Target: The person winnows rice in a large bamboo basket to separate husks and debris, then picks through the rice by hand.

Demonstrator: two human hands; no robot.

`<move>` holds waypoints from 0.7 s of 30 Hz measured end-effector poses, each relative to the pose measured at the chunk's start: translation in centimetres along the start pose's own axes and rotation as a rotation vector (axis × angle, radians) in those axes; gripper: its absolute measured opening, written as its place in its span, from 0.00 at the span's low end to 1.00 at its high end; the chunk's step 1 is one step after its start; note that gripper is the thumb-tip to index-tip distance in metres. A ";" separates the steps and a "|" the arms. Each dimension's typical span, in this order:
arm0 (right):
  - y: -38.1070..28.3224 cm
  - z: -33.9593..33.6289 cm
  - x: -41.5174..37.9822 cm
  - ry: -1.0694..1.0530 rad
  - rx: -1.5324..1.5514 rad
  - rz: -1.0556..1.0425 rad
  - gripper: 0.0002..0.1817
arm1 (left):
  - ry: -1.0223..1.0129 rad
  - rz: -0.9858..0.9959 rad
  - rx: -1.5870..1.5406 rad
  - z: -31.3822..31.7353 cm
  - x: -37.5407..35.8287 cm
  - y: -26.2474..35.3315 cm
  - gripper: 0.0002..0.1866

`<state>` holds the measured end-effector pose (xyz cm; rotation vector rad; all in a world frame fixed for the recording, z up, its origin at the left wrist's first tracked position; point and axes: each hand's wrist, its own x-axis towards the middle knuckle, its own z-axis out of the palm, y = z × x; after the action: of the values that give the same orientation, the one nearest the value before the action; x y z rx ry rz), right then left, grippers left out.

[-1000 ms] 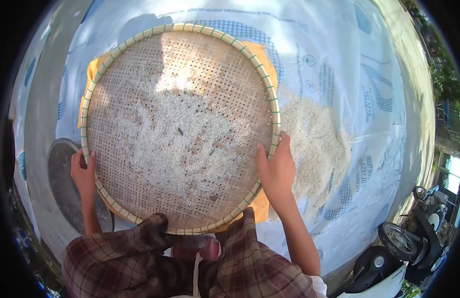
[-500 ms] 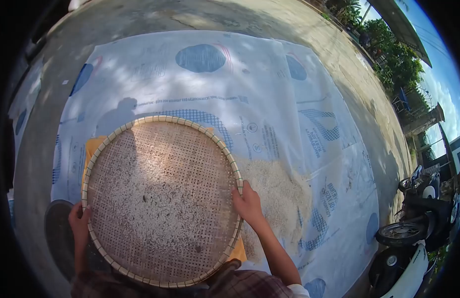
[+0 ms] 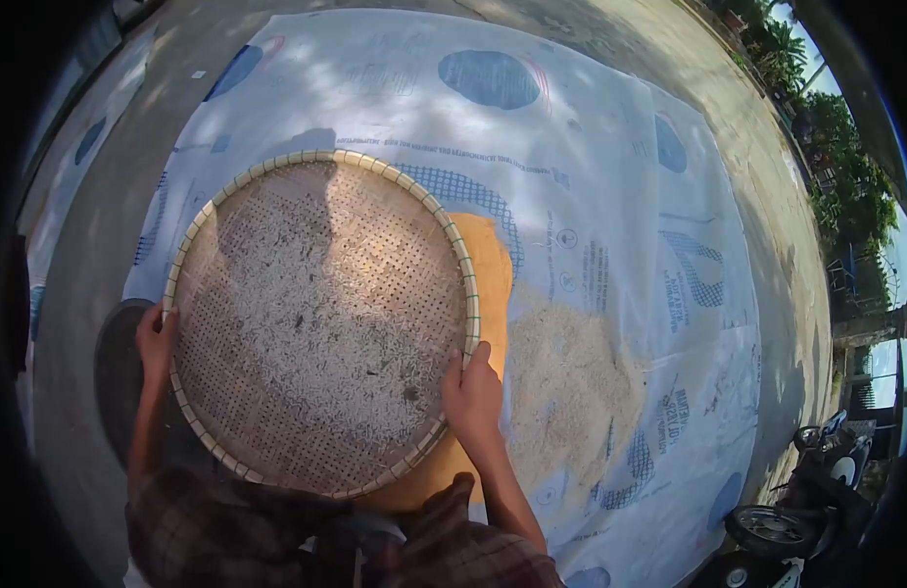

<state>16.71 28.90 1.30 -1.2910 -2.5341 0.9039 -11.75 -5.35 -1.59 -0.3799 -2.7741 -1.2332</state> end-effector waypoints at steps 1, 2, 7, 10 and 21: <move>0.6 -0.7 0.5 0.014 0.046 0.061 0.12 | 0.007 -0.104 0.022 0.4 -0.8 3.3 0.14; 2.8 -1.4 1.4 0.054 0.055 0.097 0.12 | -0.029 -0.046 -0.046 1.4 -1.7 4.7 0.14; 3.0 -2.4 1.0 0.020 0.074 0.050 0.12 | -0.151 -0.117 -0.142 1.0 -2.4 4.9 0.15; 1.5 0.0 -0.4 0.068 0.012 0.019 0.12 | -0.095 -0.164 0.043 0.7 -0.8 3.6 0.15; 6.2 -3.7 0.8 0.056 0.100 0.218 0.19 | -0.159 -0.067 -0.023 3.7 -5.3 5.4 0.13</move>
<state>21.90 33.89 0.63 -1.5590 -2.3074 1.0059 -5.12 -0.14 -1.06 -0.4067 -2.9299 -1.3055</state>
